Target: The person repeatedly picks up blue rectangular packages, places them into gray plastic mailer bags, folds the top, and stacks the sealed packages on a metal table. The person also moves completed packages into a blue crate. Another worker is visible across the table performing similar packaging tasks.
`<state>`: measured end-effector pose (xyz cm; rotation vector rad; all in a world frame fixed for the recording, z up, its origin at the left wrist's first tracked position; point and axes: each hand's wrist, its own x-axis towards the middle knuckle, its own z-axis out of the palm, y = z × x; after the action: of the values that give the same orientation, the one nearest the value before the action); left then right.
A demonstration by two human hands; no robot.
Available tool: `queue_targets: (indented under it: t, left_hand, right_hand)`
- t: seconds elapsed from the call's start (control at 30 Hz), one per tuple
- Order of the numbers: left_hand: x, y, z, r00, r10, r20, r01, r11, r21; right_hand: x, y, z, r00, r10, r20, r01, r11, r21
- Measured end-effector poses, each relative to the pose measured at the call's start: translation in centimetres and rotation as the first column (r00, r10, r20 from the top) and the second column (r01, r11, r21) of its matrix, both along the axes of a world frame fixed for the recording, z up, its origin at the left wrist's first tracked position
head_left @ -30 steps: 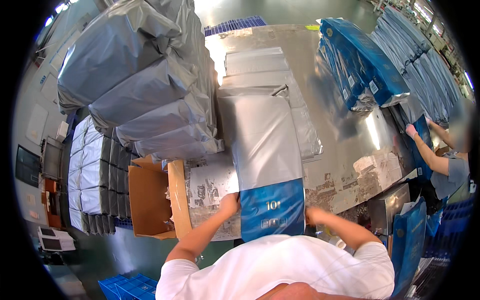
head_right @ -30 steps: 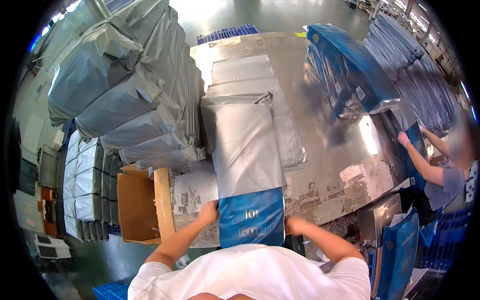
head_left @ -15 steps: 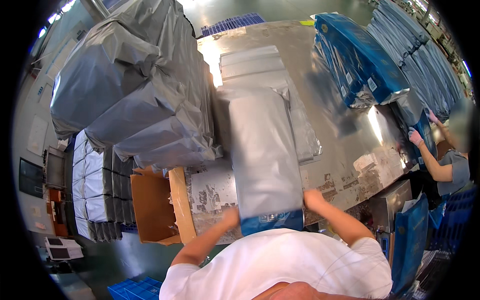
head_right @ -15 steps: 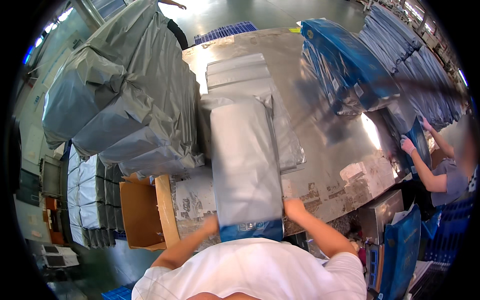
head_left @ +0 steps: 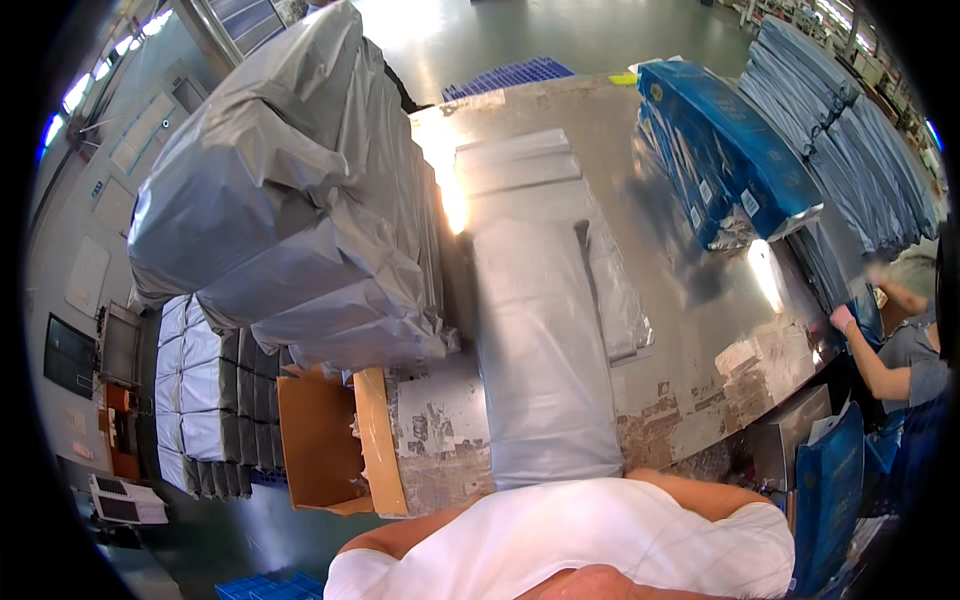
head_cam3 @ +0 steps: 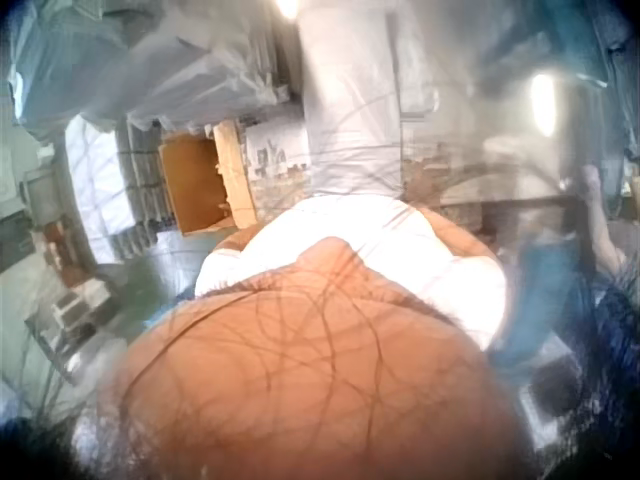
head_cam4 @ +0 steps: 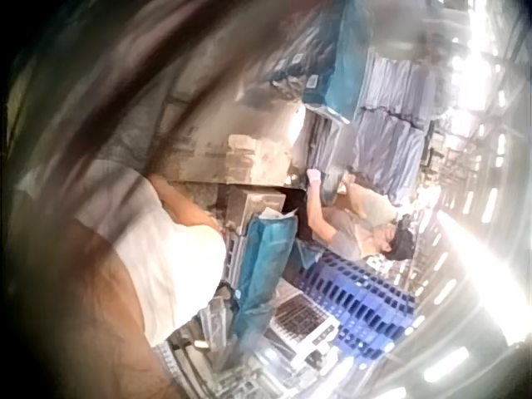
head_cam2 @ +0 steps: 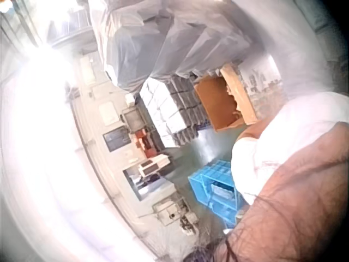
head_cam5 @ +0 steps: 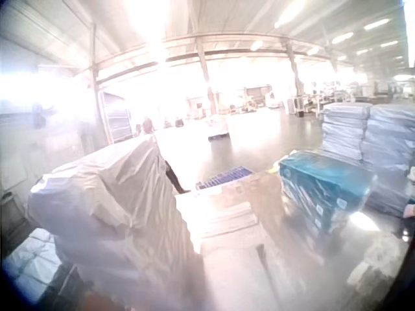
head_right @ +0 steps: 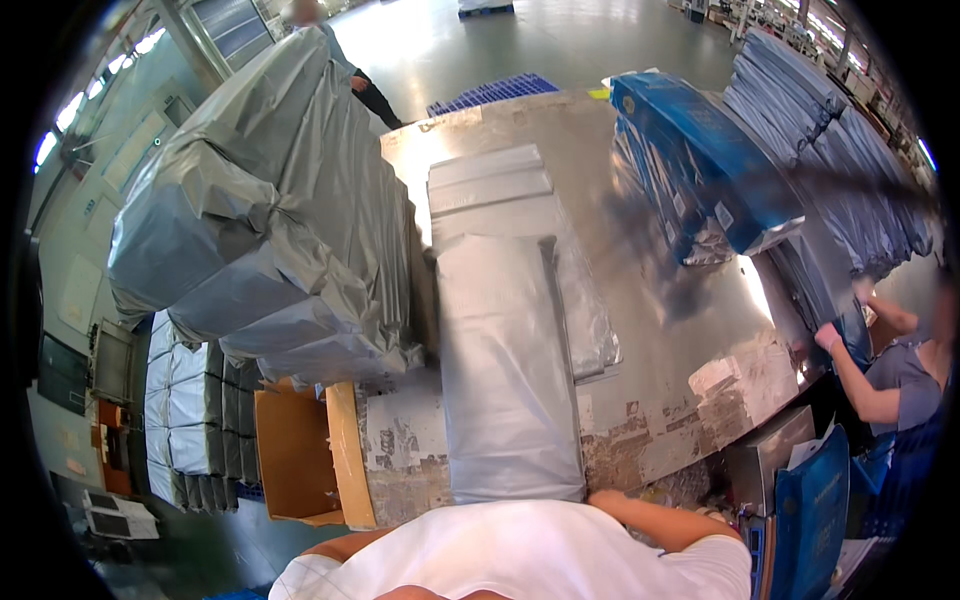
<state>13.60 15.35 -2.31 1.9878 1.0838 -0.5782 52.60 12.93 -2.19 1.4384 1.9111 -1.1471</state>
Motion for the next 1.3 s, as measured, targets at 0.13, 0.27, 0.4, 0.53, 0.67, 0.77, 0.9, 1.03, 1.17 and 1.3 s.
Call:
queue_targets:
  t: [0.13, 0.27, 0.4, 0.53, 0.67, 0.77, 0.9, 1.03, 1.17, 1.3]
  left_hand:
    - [0.8, 2.5, 1.8, 0.975, -0.222, 0.016, 0.222, 0.969, -0.111]
    - [2.5, 10.5, 7.8, 0.909, 0.374, 0.184, -0.410, 0.884, 0.224]
    - [1.9, 6.9, 1.1, 0.765, 0.598, 0.241, -0.641, 0.744, 0.190]
    - [0.5, 4.7, 0.5, 0.474, 0.823, 0.313, -0.828, 0.538, -0.160]
    - [1.7, 3.5, 1.7, 0.175, 0.903, 0.392, -0.874, 0.326, -0.360]
    - [1.8, 2.9, 2.4, -0.071, 0.948, 0.310, -0.773, 0.144, -0.618]
    - [1.2, 2.5, 3.1, -0.096, 0.944, 0.316, -0.717, 0.154, -0.680]
    - [0.5, 2.0, 2.7, 0.028, 0.912, 0.409, -0.701, 0.310, -0.642]
    - [0.2, 2.4, 2.1, 0.087, 0.889, 0.450, -0.693, 0.379, -0.613]
    - [-0.5, 2.3, 1.4, 0.098, 0.894, 0.438, -0.656, 0.389, -0.647]
  right_hand:
    - [-1.5, 6.3, 6.4, 0.919, 0.344, 0.192, -0.359, 0.932, 0.043]
    - [1.6, 13.8, 5.9, 0.997, -0.050, 0.052, 0.024, 0.910, 0.414]
    - [3.1, 7.7, 1.9, 0.962, -0.267, 0.062, 0.226, 0.901, 0.370]
    - [0.0, 3.6, 4.2, 0.937, 0.318, 0.142, -0.313, 0.948, -0.056]
    - [-6.4, 6.8, 6.8, 0.890, 0.105, -0.443, 0.291, 0.618, 0.731]
    - [-5.6, 5.5, 4.2, 0.933, 0.226, -0.281, 0.121, 0.537, 0.835]
    - [-6.4, 2.1, 4.4, 0.843, 0.509, -0.173, -0.435, 0.835, 0.337]
    - [-17.3, 4.7, 6.5, 0.591, 0.051, -0.805, 0.562, 0.690, 0.456]
    - [-22.6, 6.4, 2.6, 0.402, -0.221, -0.888, 0.704, 0.695, 0.146]
    - [-14.6, 2.0, 2.7, -0.157, -0.423, -0.893, 0.896, 0.320, -0.309]
